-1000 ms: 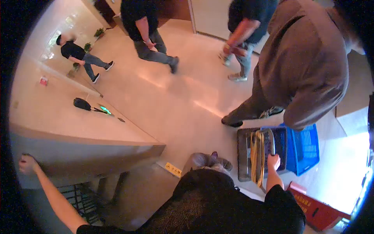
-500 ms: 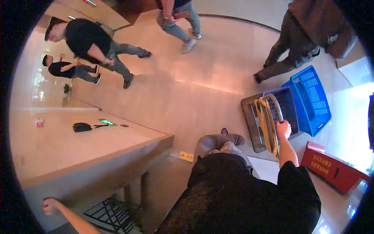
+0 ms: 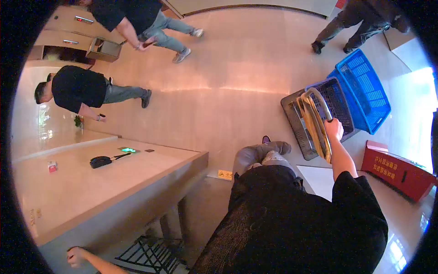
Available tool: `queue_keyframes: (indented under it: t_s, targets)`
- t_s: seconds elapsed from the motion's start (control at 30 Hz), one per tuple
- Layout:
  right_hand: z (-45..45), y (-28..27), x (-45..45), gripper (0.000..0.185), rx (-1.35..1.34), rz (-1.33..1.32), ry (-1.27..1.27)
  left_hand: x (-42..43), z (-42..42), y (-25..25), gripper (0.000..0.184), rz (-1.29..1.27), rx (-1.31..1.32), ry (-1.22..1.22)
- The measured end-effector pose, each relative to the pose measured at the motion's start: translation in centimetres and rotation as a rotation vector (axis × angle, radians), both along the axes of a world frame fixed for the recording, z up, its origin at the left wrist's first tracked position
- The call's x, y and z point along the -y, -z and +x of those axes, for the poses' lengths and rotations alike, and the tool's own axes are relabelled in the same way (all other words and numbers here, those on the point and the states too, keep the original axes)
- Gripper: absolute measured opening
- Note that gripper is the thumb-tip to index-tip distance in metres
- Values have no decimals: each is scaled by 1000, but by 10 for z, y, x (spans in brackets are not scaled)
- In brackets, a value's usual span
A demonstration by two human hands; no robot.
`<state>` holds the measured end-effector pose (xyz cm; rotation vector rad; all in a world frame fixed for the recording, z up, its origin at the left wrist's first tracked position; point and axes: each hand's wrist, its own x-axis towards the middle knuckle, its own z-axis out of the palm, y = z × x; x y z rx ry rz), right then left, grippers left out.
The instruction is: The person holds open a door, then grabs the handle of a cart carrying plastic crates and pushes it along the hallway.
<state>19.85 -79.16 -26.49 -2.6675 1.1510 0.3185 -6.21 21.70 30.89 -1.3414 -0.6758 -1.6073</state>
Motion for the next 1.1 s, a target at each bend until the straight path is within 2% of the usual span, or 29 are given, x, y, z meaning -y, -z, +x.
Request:
queue_keyframes:
  t_s: [0.1, 0.2, 0.27, 0.3, 0.33, 0.37, 0.4, 0.43, 0.47, 0.5, 0.53, 0.57, 0.6, 0.63, 0.67, 0.7, 0.83, 0.9, 0.97, 1.1]
  targets:
    - [-4, 10, 12, 40, 14, 24, -42, -15, -7, -5, 23, 133, -18, -157]
    - [-6, 16, 17, 37, 40, 52, -37, 27, -2, 9, 18, -66, -42, -198]
    - [-4, 5, 12, 37, 36, 82, -31, 56, -11, 31, 16, 85, -346, -134]
    - [-4, 1, 11, 37, 37, 95, -20, 85, 2, 76, 17, -169, -202, 218]
    - [-3, 8, 13, 37, 24, 123, -6, 153, 36, 122, 18, -338, 12, 582]
    - [-6, 15, 17, 37, 30, 135, -51, 180, 44, 177, 21, -499, -49, 697]
    - [-9, 19, 15, 34, 54, 94, -48, 190, 47, 248, 20, -789, -79, 749]
    - [-11, 6, 9, 33, 29, 86, -43, 190, 55, 341, 20, -953, -8, 1089]
    - [-13, 5, 9, 33, 34, 111, -36, 232, 60, 419, 22, -1374, -152, 1010]
    - [-16, 15, 10, 34, 74, 90, -35, 256, 52, 503, 20, -1655, -662, 613]
    - [-16, 32, 14, 34, 84, 103, -68, 289, 41, 602, 21, -1528, -1094, 590]
    - [-16, 28, 15, 35, 61, 165, -66, 331, 36, 681, 22, -1285, -1522, 624]
    - [-15, 9, 11, 36, 43, 211, -43, 390, 44, 720, 22, -1041, -1831, 728]
    - [-15, 2, 10, 36, 56, 219, -28, 437, 33, 738, 21, -1482, -1777, 915]
    - [-15, 5, 12, 37, 44, 225, -36, 473, 39, 728, 20, -1673, -1702, 1011]
    - [-15, 2, 14, 39, 19, 265, -39, 492, 51, 720, 19, -1709, -1704, 1073]
    - [-16, 3, 14, 38, 13, 307, -79, 519, 90, 714, 16, -1701, -1721, 1240]
    - [-21, 3, 19, 43, 26, 467, -71, 525, 107, 722, 14, -1658, -1742, 1321]
    - [-25, 17, 28, 42, 67, 457, -191, 528, 118, 730, 13, -1599, -1730, 1419]
    - [-42, 30, 42, 42, 51, 503, -110, 522, 127, 746, 11, -1495, -1673, 1575]
